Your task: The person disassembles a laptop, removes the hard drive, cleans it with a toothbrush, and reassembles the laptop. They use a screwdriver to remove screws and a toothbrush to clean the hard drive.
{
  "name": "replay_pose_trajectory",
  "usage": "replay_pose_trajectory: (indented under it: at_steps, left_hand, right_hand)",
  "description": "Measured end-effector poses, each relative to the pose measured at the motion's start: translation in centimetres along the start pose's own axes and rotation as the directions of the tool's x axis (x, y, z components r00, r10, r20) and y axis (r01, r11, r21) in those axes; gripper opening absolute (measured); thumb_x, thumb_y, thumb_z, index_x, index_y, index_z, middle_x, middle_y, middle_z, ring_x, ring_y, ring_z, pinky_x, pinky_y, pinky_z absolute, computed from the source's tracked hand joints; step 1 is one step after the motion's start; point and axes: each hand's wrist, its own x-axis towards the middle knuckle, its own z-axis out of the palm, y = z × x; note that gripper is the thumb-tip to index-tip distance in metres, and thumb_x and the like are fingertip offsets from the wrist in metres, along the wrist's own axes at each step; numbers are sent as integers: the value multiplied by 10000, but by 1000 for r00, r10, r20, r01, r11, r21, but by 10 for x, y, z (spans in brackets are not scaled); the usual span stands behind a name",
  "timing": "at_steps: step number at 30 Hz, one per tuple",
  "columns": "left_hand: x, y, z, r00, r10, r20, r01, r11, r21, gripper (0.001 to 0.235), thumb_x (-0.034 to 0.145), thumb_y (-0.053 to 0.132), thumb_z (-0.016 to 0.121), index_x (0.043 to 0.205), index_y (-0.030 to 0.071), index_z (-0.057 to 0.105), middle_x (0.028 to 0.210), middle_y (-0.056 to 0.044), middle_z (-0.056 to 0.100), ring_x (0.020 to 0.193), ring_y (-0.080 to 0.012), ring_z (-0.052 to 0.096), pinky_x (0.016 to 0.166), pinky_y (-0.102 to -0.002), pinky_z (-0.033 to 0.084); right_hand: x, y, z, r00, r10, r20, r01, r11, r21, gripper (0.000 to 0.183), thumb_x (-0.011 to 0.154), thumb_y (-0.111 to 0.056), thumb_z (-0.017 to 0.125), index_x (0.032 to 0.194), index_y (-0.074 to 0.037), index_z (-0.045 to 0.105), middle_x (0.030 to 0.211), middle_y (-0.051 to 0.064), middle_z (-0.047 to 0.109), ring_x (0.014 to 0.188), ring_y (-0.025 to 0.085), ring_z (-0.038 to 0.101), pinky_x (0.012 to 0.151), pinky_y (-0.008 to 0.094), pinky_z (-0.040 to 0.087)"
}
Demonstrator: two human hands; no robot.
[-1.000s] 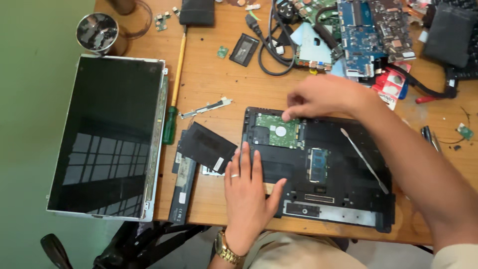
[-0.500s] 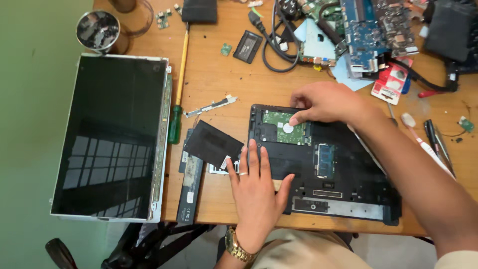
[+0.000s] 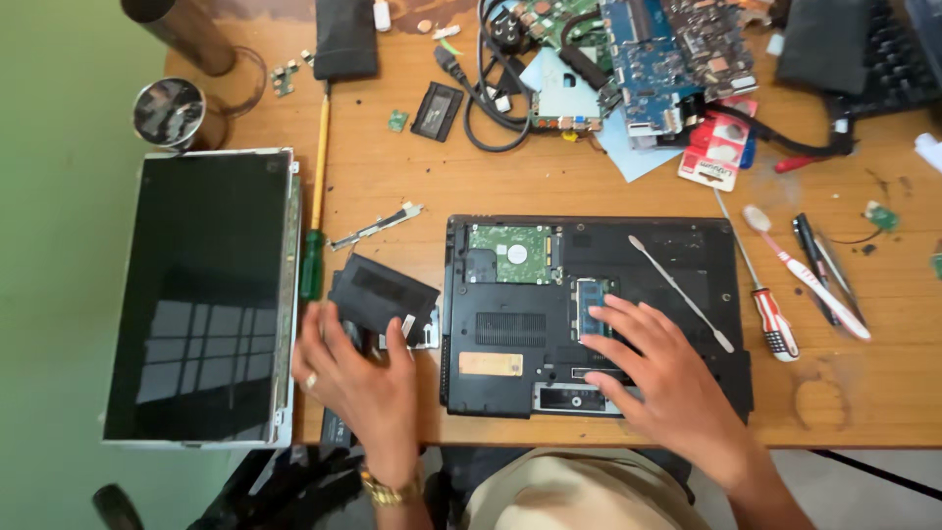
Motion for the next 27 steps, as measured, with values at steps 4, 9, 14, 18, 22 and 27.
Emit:
replay_pose_trajectory:
  at_steps: [4,9,14,18,22,27]
  left_hand:
    - [22,-10,3,992,-52,113,38,991,128,710,753,362,881,1278,-10,581,1247,-186,576,1284,-390,433,1039,-569,362]
    - [20,3,-4,981,-193,20,192,951,-243,531,816,213,850,1220,3,577,1137,-120,622,1119,-306,591,965,-465,479]
    - [-16,31,-22,973,-123,-193,-21,791,-612,136,894,-4,739,1003,18,662,983,-70,690,890,-246,669,809,-395,562]
    - [-42,62,-27,812,492,-315,-583,652,-485,178,787,-2,766,888,110,671,957,-28,676,913,-233,678,904,-440,505]
    - [-47,90,-24,697,713,-78,-643,573,-508,209,794,85,785,995,102,730,1103,-35,704,1106,-227,676,1081,-492,430]
    - [-6,91,-27,656,722,219,-519,642,-564,456,726,215,816,1140,91,668,1403,-158,545,1350,-376,480,1138,-566,321]
  right_hand:
    - [-14,4,11,998,22,-64,-21,1000,4,446,794,-290,767,1184,-92,685,1359,100,596,1322,322,513,1123,503,377]
    - [-17,9,11,998,11,-62,-9,999,33,445,786,-286,776,1174,-88,684,1353,98,595,1317,318,515,1119,505,369]
    - [-20,9,11,994,23,-107,-2,982,190,367,805,-289,779,1120,-121,692,1298,81,658,1222,305,613,1028,429,486]
    - [-28,5,23,988,155,26,-133,733,667,467,833,-257,782,1230,-35,674,1165,70,755,951,161,703,873,324,575]
    - [-17,8,48,896,340,284,-338,111,934,358,926,-165,697,1243,-9,644,1085,56,728,953,74,657,824,280,561]
    - [-2,30,58,842,330,427,-493,147,858,248,953,-124,691,1149,28,678,963,22,747,821,52,654,698,261,557]
